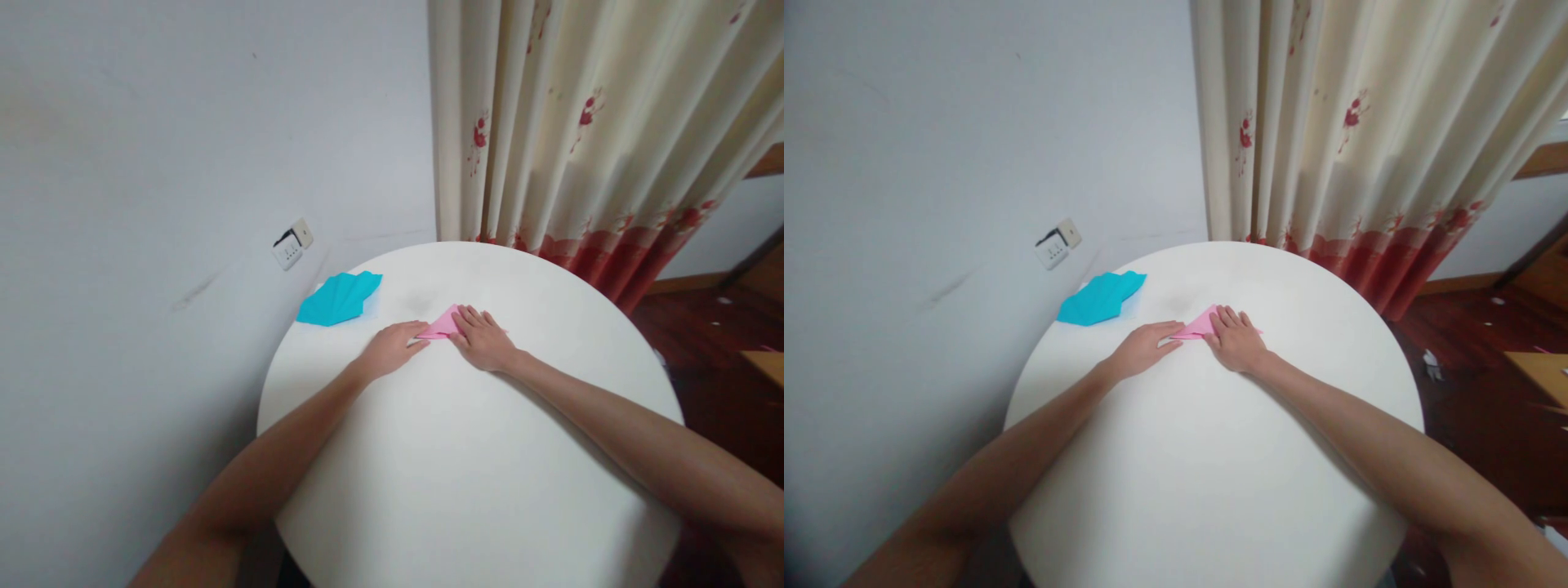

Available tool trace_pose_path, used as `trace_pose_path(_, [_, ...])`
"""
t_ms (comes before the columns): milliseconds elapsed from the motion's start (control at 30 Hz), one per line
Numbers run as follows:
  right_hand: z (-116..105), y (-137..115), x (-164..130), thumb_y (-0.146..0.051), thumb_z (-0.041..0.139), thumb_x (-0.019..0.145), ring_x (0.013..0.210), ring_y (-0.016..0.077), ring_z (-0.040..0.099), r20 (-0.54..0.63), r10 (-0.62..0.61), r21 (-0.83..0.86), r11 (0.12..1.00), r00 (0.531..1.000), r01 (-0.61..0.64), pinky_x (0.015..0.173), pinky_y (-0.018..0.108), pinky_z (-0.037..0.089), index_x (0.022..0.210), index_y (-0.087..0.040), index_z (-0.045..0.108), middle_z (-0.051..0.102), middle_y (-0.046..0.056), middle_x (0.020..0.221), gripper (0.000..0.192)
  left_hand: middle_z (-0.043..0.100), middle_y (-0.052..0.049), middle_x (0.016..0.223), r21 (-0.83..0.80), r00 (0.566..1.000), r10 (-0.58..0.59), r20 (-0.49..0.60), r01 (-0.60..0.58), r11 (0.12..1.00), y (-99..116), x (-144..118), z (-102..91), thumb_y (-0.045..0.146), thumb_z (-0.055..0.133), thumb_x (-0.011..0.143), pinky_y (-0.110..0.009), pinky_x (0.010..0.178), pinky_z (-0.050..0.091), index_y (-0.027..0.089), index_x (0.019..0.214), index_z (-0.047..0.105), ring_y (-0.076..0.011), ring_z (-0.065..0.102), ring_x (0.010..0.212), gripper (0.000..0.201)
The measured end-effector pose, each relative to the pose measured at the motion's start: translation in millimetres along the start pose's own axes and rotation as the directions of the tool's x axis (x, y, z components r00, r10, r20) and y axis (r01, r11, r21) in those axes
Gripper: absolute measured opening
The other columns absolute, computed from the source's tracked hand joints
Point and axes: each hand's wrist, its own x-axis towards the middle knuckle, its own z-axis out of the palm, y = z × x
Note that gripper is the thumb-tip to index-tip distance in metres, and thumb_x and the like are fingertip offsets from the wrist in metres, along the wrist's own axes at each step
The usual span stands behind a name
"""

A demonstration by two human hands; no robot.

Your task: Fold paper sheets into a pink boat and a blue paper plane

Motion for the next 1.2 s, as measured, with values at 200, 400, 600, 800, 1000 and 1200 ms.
trace_pose_path(200, [-2, -1, -1, -0.051, 0.022, 0.104, 0.150, 0.0306, 0.023, -0.022, -0.033, 0.028, 0.999, 0.999, 0.034, 0.119, 0.054, 0.023, 0.152, -0.010, 0.038, 0.028, 0.017, 0.162, 0.065, 0.052, -0.002, 0.149, 0.072, 0.997, 0.071, 0.013, -0.071, 0.995, 4, 3, 18.5, 0.049, 0.047, 0.100, -0.034, 0.120, 0.031, 0.024, 0.144, 0.051, -0.0198, 0.044, 0.142, 0.051])
trace_pose_path(400, [-4, 0, -1, -0.052, 0.030, 0.103, 0.149, 0.0292, 0.026, -0.012, -0.132, 0.090, 0.987, 0.991, 0.132, 0.120, 0.051, 0.024, 0.154, -0.013, 0.036, 0.030, 0.016, 0.161, 0.064, 0.055, -0.003, 0.146, 0.093, 0.996, 0.085, 0.021, -0.087, 0.992, -1, 5, 17.2, 0.047, 0.041, 0.103, -0.034, 0.119, 0.034, 0.023, 0.141, 0.055, -0.0196, 0.048, 0.138, 0.047])
trace_pose_path(600, [-6, 8, 0, -0.046, 0.040, 0.100, 0.148, 0.0275, 0.031, -0.029, -0.177, 0.154, 0.972, 0.984, 0.179, 0.120, 0.047, 0.027, 0.154, -0.014, 0.037, 0.033, 0.014, 0.160, 0.063, 0.058, -0.003, 0.143, 0.095, 0.999, 0.054, 0.000, -0.053, 0.994, -6, 4, 16.3, 0.042, 0.044, 0.102, -0.034, 0.116, 0.038, 0.023, 0.139, 0.057, -0.0205, 0.051, 0.135, 0.043])
trace_pose_path(800, [-7, 16, 2, -0.038, 0.046, 0.098, 0.145, 0.0260, 0.037, -0.069, -0.200, 0.191, 0.959, 0.977, 0.210, 0.120, 0.043, 0.030, 0.149, -0.012, 0.044, 0.041, 0.015, 0.156, 0.058, 0.059, -0.003, 0.142, 0.061, 1.000, 0.015, -0.025, -0.014, 0.998, -6, 4, 15.0, 0.039, 0.048, 0.100, -0.033, 0.115, 0.039, 0.023, 0.136, 0.060, -0.0206, 0.053, 0.134, 0.042])
trace_pose_path(1000, [-3, 18, 2, -0.035, 0.040, 0.101, 0.144, 0.0243, 0.039, -0.098, -0.210, 0.196, 0.954, 0.973, 0.225, 0.119, 0.044, 0.032, 0.147, -0.013, 0.046, 0.044, 0.014, 0.154, 0.052, 0.061, -0.001, 0.139, 0.004, 0.999, -0.016, -0.038, 0.017, 1.000, -1, 4, 11.3, 0.040, 0.044, 0.101, -0.033, 0.114, 0.040, 0.024, 0.133, 0.063, -0.0199, 0.055, 0.132, 0.041])
trace_pose_path(1200, [-3, 18, 2, -0.037, 0.035, 0.103, 0.143, 0.0227, 0.041, -0.113, -0.206, 0.229, 0.946, 0.972, 0.228, 0.120, 0.041, 0.031, 0.147, -0.012, 0.048, 0.046, 0.013, 0.153, 0.052, 0.062, 0.001, 0.139, 0.003, 0.998, -0.036, -0.044, 0.036, 0.999, 2, 4, 8.9, 0.038, 0.039, 0.103, -0.033, 0.113, 0.040, 0.026, 0.134, 0.063, -0.0193, 0.055, 0.132, 0.041])
